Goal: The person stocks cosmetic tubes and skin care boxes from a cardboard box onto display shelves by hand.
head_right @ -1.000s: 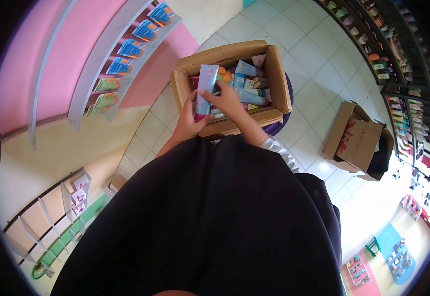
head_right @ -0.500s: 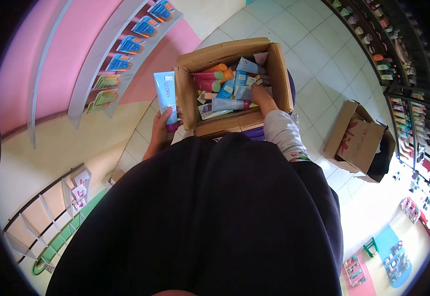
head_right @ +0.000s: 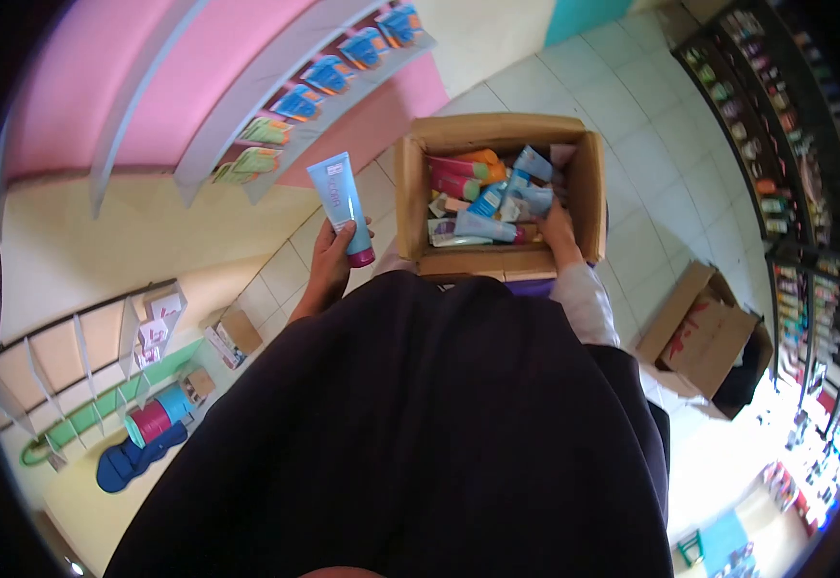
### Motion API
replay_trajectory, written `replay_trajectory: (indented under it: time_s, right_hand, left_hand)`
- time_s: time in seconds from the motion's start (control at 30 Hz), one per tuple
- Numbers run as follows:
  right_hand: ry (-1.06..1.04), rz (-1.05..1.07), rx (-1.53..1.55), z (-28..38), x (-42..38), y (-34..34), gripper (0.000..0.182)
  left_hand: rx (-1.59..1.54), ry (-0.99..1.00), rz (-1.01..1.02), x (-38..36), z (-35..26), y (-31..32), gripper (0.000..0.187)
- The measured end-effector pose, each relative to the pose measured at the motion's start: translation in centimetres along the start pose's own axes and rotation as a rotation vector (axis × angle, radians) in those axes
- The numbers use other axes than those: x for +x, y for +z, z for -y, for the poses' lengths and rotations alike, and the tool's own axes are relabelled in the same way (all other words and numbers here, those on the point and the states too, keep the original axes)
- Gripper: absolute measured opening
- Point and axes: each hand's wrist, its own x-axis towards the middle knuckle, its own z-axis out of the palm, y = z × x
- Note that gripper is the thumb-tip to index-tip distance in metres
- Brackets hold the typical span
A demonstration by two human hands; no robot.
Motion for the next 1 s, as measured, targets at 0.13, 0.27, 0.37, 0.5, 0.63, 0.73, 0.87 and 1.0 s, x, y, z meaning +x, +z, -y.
replay_trajectory:
  time_s: [0.13, 0.27, 0.37, 0.5, 0.63, 0.73, 0.87, 1.0]
  right_hand:
    - [-0.055, -0.132, 0.669, 1.5, 0.3, -1.3, 0.052]
    - [0.151, 0.161, 1.691, 9.9, -3.1, -6.6, 0.044]
    - [0.108, 0.184, 1.63, 12.6, -2.8, -7.9, 0.038]
    - [-0.091, 0.281, 1.525, 18.9, -4.4, -10.9, 0.025]
    - [-0.164, 0.288, 1.402, 24.6, -7.3, -13.2, 0.029]
    - [-0.169, 0.199, 1.49, 28.4, -9.0, -12.8, 0.031]
    - [-0.191, 0.24, 1.541, 32.4, -11.4, -12.0, 0.034]
    - [-0.232, 0.379, 1.55, 34.3, -11.9, -10.0, 0.029]
  left_hand:
    - [-0.121, 0.09, -0.011, -0.9, -2.5, -1.0, 0.032]
    - [-0.106, 0.24, -0.075, -1.7, -4.5, -3.5, 0.041]
    - [-0.274, 0.325, -0.079, -2.8, -7.7, -5.5, 0.039]
    - [-0.234, 0.594, -0.116, -6.5, -16.5, -8.2, 0.035]
    - [-0.004, 0.848, -0.245, -11.5, -26.8, -13.2, 0.052]
    - [0.195, 1.142, -0.444, -15.4, -36.1, -16.5, 0.046]
    - [0.306, 1.425, -0.513, -19.8, -48.8, -19.3, 0.048]
    - [0.496, 1.612, -0.588, -19.0, -60.1, -22.8, 0.061]
